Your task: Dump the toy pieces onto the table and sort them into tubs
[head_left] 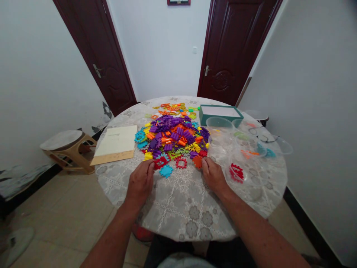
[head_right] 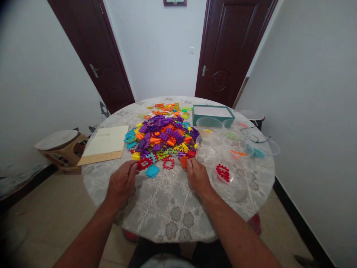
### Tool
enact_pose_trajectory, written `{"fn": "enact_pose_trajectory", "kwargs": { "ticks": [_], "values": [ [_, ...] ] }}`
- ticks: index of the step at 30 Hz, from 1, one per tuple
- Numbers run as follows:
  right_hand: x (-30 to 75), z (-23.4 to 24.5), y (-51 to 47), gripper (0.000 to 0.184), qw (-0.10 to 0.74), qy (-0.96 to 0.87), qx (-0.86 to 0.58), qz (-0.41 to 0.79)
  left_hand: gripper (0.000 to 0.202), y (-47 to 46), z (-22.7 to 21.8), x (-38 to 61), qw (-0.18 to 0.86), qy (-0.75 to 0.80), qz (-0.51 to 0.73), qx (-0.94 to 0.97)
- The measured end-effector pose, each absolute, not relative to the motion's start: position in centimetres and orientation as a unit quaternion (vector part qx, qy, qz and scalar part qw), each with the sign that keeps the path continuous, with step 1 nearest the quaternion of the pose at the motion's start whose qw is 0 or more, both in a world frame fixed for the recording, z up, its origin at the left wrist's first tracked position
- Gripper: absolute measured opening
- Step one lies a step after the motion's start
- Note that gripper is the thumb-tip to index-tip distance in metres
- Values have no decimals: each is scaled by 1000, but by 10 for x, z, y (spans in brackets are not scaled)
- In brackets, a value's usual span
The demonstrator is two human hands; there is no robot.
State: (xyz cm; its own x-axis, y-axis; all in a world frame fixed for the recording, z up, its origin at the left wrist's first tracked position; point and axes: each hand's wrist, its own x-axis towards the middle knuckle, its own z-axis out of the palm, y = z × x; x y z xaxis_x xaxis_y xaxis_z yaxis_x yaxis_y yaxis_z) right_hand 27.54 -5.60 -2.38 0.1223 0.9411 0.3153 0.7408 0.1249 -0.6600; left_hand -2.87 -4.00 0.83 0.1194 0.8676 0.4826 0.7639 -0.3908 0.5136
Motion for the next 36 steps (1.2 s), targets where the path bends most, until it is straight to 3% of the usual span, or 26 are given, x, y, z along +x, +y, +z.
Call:
{"fn": "enact_pose_trajectory", "kwargs": {
  "ticks": [5, 11, 20, 27, 31, 36],
  "values": [
    [274, -21, -58, 36, 395, -639, -644, 146, 31, -12, 16, 24, 130, 484, 291, 815],
    [274, -22, -57, 29, 423, -634, -624, 172, 25, 5, 8, 60, 93, 498, 172, 845],
    [274, -20, -55, 24, 416, -674, -588, 164, 30, 11, 3, 54, 98, 476, 137, 863],
    [273, -18, -55, 30, 407, -684, -584, 162, 30, 24, -8, 49, 111, 464, 152, 866],
    [274, -20, -57, 31, 407, -686, -582, 158, 39, 19, -5, 50, 116, 464, 152, 865],
    [274, -23, -56, 32, 404, -688, -584, 154, 30, 10, 1, 53, 143, 464, 130, 864]
  ]
}}
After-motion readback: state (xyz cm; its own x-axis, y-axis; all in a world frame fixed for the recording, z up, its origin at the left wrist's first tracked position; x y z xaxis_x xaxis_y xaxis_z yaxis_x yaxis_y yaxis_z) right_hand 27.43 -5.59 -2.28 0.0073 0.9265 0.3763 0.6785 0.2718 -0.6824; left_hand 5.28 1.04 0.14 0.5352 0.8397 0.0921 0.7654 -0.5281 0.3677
